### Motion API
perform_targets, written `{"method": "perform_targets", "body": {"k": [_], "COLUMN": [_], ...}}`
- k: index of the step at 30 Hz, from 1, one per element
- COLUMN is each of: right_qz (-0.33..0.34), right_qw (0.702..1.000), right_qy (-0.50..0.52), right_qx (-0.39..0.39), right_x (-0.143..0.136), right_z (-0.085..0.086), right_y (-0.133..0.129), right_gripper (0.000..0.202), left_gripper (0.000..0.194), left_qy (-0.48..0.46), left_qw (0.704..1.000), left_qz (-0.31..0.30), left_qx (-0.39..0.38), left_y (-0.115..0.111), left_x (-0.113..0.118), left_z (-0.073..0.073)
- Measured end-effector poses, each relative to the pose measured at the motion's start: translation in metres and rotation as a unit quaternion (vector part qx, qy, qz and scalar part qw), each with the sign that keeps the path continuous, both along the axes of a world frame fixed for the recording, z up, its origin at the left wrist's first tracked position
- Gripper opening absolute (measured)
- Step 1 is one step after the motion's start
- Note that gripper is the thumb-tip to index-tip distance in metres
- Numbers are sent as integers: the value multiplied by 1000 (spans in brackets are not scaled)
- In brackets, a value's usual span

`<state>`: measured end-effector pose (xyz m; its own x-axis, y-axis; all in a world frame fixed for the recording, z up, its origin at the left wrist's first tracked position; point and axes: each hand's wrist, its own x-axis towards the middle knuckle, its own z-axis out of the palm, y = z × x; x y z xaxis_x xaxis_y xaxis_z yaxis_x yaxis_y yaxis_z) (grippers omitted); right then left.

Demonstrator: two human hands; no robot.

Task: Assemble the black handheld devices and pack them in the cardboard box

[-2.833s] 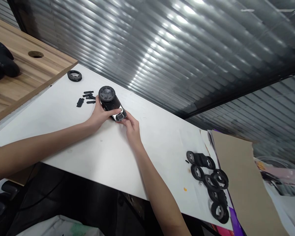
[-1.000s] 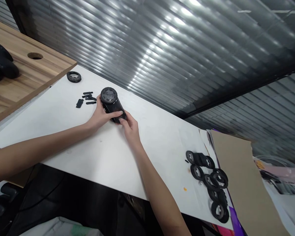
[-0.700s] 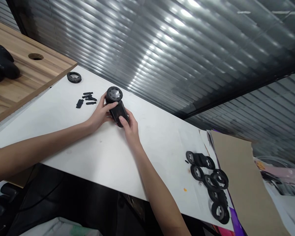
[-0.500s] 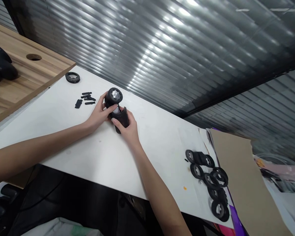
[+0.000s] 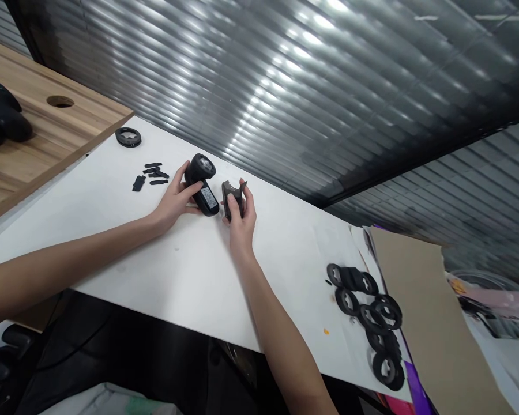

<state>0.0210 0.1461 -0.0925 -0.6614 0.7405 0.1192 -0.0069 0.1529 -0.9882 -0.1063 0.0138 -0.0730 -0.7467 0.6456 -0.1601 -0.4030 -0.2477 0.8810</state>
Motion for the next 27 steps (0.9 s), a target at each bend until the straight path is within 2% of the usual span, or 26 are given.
{"method": "perform_targets", "body": {"k": [3,6,10,18,23,27], "right_qz": [44,74,61,46,34,18], "right_qw": [996,989,991,992,992,991], "right_qy": [-4,-8,-16,-10,-19,-45], "right_qx": [75,132,119,117,117,126], "right_x": [1,1,2,4,6,8], "right_z": [-4,-5,-3,-1,3,-1], "right_y": [-1,-3,-7,-12,-12,-15], "right_gripper": [73,69,70,71,72,73], "left_gripper": [98,95,95,123,127,127], "left_qy": [5,-9,-18,29,51,52], "left_qw": [1000,999,996,994,989,984], "left_qz": [-18,-49,-78,-104,-142,-170], "left_qx": [3,16,27,19,-2,1], "left_y": [-1,-3,-5,-6,-9,-10], "left_x": [2,4,6,11,10,10], "left_z": [-1,0,2,-3,-2,2]}}
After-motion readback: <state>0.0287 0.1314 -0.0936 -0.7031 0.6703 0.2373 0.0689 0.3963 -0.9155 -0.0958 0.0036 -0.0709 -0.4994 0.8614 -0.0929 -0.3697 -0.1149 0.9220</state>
